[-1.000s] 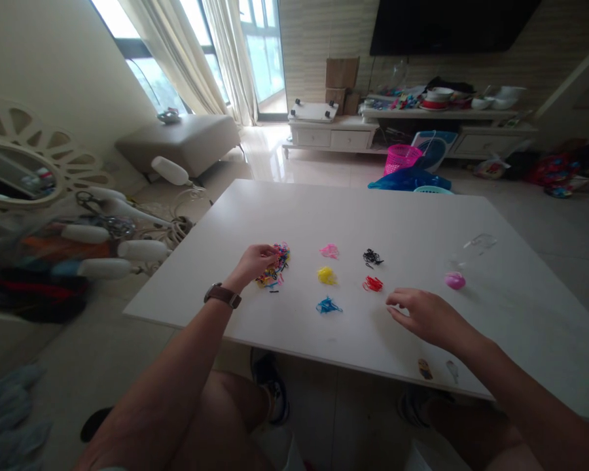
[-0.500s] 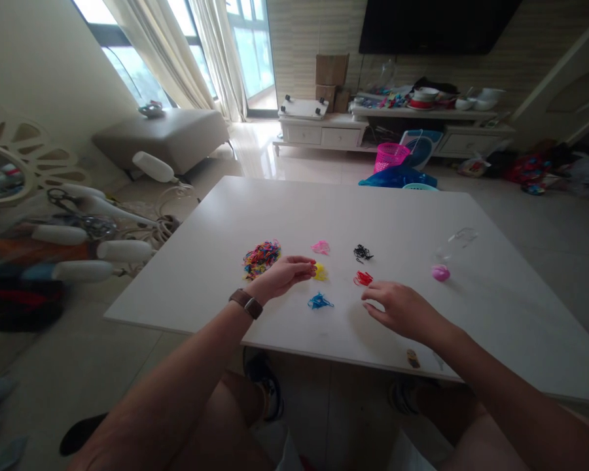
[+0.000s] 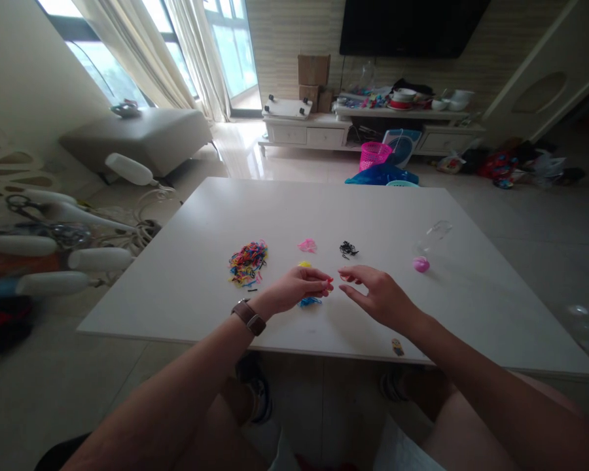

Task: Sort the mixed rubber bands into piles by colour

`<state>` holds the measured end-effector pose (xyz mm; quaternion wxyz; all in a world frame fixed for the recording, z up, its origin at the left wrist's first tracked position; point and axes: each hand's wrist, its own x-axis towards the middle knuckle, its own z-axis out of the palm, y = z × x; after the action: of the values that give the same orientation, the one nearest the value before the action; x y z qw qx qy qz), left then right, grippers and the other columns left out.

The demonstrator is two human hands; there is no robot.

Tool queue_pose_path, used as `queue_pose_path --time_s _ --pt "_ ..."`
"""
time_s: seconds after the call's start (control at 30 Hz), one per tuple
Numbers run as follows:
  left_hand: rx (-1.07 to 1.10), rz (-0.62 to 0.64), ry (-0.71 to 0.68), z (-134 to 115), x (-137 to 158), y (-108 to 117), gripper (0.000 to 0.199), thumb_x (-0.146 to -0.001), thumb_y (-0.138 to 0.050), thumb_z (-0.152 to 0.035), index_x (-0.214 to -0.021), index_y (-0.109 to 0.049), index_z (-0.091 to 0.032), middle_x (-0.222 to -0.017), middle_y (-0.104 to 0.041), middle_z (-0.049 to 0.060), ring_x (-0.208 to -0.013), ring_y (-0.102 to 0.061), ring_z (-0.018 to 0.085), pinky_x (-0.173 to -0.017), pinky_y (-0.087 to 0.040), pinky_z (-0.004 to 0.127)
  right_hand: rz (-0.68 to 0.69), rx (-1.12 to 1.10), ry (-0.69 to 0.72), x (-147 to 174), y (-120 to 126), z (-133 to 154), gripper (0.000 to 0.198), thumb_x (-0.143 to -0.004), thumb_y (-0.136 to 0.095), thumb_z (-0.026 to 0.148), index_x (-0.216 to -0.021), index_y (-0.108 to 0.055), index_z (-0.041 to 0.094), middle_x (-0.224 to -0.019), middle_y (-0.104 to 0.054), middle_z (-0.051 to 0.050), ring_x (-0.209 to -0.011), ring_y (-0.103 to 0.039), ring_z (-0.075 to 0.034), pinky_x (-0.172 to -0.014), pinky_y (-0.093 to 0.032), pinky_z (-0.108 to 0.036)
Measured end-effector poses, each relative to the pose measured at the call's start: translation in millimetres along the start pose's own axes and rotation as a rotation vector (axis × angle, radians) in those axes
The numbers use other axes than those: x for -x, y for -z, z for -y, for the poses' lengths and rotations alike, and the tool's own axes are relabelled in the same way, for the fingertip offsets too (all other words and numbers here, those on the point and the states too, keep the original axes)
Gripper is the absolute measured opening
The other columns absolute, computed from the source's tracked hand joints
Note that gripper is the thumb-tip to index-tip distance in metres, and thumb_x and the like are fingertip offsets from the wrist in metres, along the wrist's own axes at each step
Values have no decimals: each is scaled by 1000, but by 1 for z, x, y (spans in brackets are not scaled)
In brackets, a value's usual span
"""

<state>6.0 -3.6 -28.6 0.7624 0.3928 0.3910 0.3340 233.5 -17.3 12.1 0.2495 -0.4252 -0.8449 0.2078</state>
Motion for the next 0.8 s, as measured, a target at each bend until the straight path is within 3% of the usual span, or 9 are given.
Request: queue_pose_path --time_s 0.23,0.43,0.6,0.8 --pt "-45 113 -3 5 -2 -13 36 -65 -91 -35 -87 -76 -11 -81 -72 8 -75 -63 12 -76 -47 27 66 -197 -36 -3 -5 3 19 -91 -62 18 -105 -74 22 -97 -76 -5 -82 -70 -18 -80 -55 -33" --pt "-35 115 -19 2 -6 -23 38 -64 -91 -36 -86 -72 -10 -79 -72 9 -77 -64 14 -77 -46 29 39 -247 -102 -2 0 3 10 -88 -66 17 -86 -75 20 -84 -75 -3 -76 -68 -17 -72 -53 -30" --pt "14 91 -10 3 -7 -26 44 -63 -92 -36 -91 -67 -12 -77 -72 7 -76 -66 14 -78 -46 29 36 -303 -140 1 5 6 11 -89 -67 25 -90 -77 21 -86 -77 -3 -78 -70 -17 -72 -54 -28" --pt "24 121 -16 4 -4 -26 41 -67 -91 -33 -92 -65 -13 -77 -73 6 -77 -66 14 -79 -47 28 63 -316 -199 3 7 8 8 -85 -71 19 -88 -78 21 -82 -78 -2 -76 -71 -17 -70 -53 -27"
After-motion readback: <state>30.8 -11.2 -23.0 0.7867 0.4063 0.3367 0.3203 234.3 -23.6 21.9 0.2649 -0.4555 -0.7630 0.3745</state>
